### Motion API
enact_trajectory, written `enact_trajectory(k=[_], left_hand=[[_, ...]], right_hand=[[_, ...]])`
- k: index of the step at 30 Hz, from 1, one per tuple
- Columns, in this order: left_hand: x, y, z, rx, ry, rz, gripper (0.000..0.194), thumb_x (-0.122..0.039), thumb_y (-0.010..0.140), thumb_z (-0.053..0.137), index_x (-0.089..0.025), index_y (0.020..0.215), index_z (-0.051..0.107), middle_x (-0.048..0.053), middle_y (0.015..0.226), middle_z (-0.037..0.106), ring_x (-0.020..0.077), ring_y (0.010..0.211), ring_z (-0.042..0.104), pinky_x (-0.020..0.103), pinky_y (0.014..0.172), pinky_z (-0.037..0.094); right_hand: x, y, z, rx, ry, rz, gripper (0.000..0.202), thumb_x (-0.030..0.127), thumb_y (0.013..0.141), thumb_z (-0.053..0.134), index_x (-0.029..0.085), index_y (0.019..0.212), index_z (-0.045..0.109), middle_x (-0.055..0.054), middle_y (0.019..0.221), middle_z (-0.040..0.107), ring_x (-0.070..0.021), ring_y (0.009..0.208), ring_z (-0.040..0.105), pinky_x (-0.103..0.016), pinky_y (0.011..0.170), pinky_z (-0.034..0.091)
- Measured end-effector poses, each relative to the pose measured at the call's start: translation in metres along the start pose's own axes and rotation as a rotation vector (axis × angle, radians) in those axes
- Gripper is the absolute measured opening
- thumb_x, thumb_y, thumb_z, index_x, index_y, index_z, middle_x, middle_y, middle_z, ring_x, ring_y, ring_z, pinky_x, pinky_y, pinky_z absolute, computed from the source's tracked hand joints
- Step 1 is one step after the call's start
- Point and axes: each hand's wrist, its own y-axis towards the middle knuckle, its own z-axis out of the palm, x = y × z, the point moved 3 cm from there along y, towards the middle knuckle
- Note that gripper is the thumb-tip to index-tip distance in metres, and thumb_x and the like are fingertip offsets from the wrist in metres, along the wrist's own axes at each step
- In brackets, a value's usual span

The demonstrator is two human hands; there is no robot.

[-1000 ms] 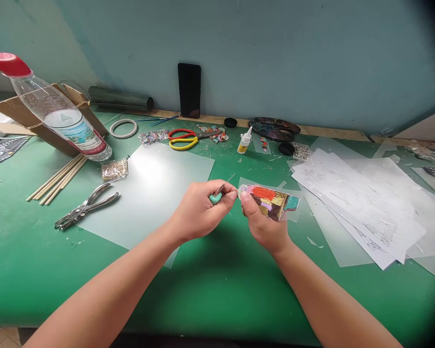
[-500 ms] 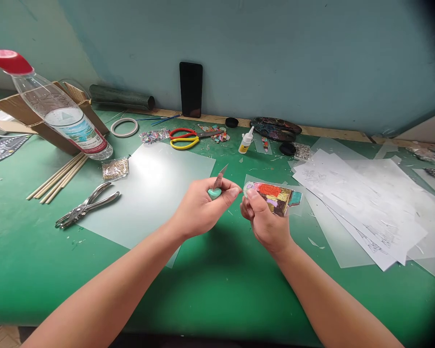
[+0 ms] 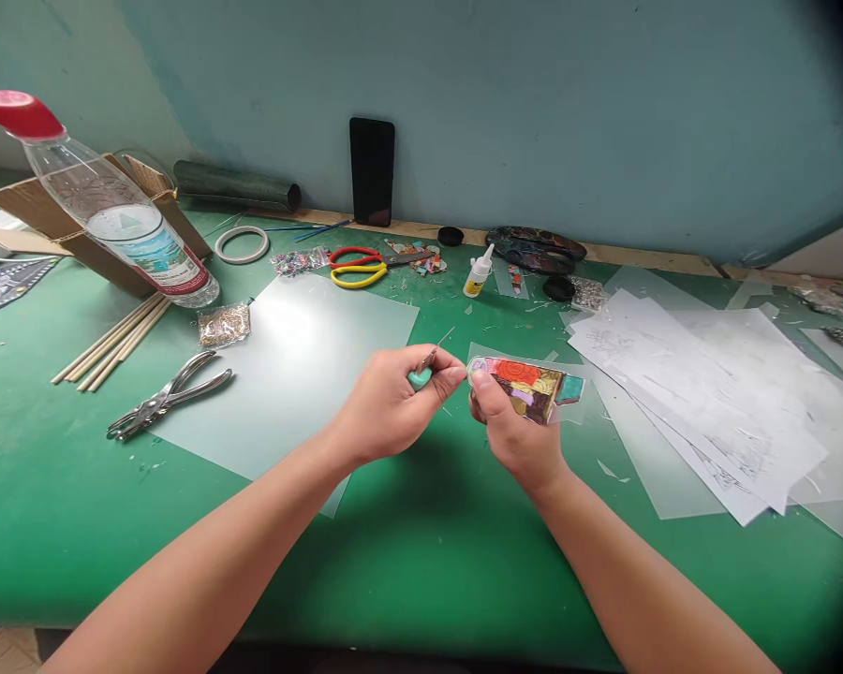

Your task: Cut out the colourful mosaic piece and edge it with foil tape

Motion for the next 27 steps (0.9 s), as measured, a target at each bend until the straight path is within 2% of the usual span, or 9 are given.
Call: enact_trajectory(k=[8,13,18,23,27], left_hand=[[0.001,-0.002,0.002,0.001,0.073,0.010,0.024,-0.033,0.097,0.056,-0.018,0.080,0.064,-0.001,0.072,0.066,0.0115,0.066,0.052,0.023,0.065,0.045],[0.003,-0.004,0.008,-0.027,0.191,0.028,0.022,-0.031,0.098,0.051,-0.019,0.082,0.061,-0.002,0.069,0.060,0.0116,0.062,0.048,0.024,0.061,0.041],[0.004,-0.004,0.010,-0.088,0.270,0.025,0.015,-0.025,0.094,0.051,-0.020,0.083,0.060,-0.002,0.071,0.062,0.0116,0.060,0.049,0.024,0.061,0.041],[0.002,-0.003,0.008,-0.053,0.116,-0.030,0.022,-0.034,0.098,0.053,-0.019,0.086,0.064,0.000,0.078,0.069,0.0128,0.069,0.058,0.024,0.067,0.047],[0.000,-0.003,0.009,-0.006,-0.023,-0.044,0.022,-0.034,0.097,0.057,-0.018,0.087,0.068,0.001,0.082,0.073,0.0144,0.077,0.064,0.025,0.074,0.051]], right_hand=[[-0.001,-0.003,-0.001,-0.022,-0.015,-0.034,0.040,0.049,0.075,0.083,0.023,0.066,0.054,0.003,0.061,0.056,-0.0135,0.058,0.055,-0.031,0.060,0.054],[-0.002,-0.005,0.003,-0.032,-0.029,-0.040,0.046,0.056,0.076,0.081,0.024,0.063,0.051,0.002,0.060,0.053,-0.0153,0.060,0.055,-0.032,0.060,0.053],[-0.001,-0.004,0.003,-0.035,-0.061,-0.058,0.047,0.057,0.081,0.076,0.025,0.063,0.047,0.004,0.056,0.044,-0.0146,0.056,0.048,-0.031,0.055,0.047],[0.001,-0.003,0.001,0.003,0.027,-0.043,0.045,0.050,0.087,0.074,0.022,0.062,0.049,0.005,0.055,0.044,-0.0114,0.052,0.042,-0.028,0.049,0.039],[0.001,-0.004,0.002,0.028,0.028,-0.036,0.047,0.049,0.088,0.072,0.022,0.060,0.048,0.004,0.054,0.043,-0.0110,0.051,0.041,-0.028,0.048,0.038]])
